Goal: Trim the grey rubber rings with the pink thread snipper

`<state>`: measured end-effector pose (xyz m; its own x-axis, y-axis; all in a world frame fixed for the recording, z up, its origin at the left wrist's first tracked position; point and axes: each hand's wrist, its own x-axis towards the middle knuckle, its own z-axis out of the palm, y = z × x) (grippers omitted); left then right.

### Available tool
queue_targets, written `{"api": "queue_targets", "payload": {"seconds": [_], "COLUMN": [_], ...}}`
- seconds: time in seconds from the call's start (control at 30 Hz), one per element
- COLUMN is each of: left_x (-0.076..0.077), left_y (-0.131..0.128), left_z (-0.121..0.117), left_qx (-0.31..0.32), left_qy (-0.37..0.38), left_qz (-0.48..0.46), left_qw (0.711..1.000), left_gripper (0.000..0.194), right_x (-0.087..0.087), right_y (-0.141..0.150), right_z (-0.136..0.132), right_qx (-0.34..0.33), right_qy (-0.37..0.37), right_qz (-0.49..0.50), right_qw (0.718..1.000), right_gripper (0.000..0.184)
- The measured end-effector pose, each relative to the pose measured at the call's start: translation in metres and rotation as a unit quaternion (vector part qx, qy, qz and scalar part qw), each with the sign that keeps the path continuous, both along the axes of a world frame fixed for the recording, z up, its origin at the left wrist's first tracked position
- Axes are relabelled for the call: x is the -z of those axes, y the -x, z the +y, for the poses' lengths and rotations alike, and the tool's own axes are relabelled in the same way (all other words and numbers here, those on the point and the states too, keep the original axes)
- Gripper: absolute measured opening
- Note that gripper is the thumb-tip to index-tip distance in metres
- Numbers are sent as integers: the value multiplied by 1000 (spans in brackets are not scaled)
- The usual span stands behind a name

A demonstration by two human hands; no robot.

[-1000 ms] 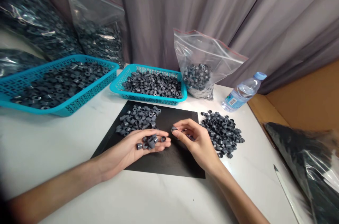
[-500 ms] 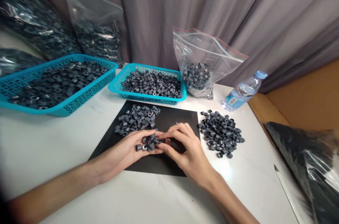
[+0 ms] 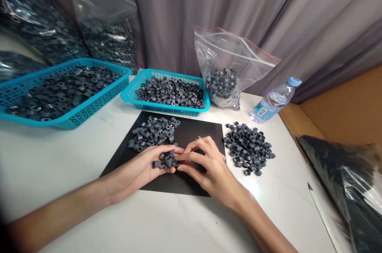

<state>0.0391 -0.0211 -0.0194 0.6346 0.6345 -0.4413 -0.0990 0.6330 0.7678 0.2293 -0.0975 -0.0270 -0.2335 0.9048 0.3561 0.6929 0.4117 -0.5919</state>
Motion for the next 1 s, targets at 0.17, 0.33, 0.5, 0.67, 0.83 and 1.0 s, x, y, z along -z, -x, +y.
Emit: {"api": "queue_targets", "payload": {"seconds": [0.17,0.33,0.5,0.67,0.83,1.0], "left_x": [1,2,0,-2,-2,0], "left_y": [0,1,2,2,2,3], "left_z": [0,0,-1,2,3,1], "left_qx": [-13,-28,-34,-3,48,52], "left_qy": [3,20,17,-8,-37,-42], "left_qz": [3,9,-4,-9,-27,-40], "left_qw": [1000,999,999,1000,998,997], "left_gripper": [17,14,14,21,32,33], "right_x": [2,2,-4,-7,5,11], "right_y": [3,4,2,-2,-5,-5], "right_z": [0,0,-1,1,6,7], "right_qx": [11,11,-3,17,80,71], "right_qy": [-16,-10,15,29,4,16], "right_qz": [-1,8,27,91,97,54], "right_qw": [1000,1000,1000,995,992,996], "right_gripper": [31,34,36,29,21,27]}}
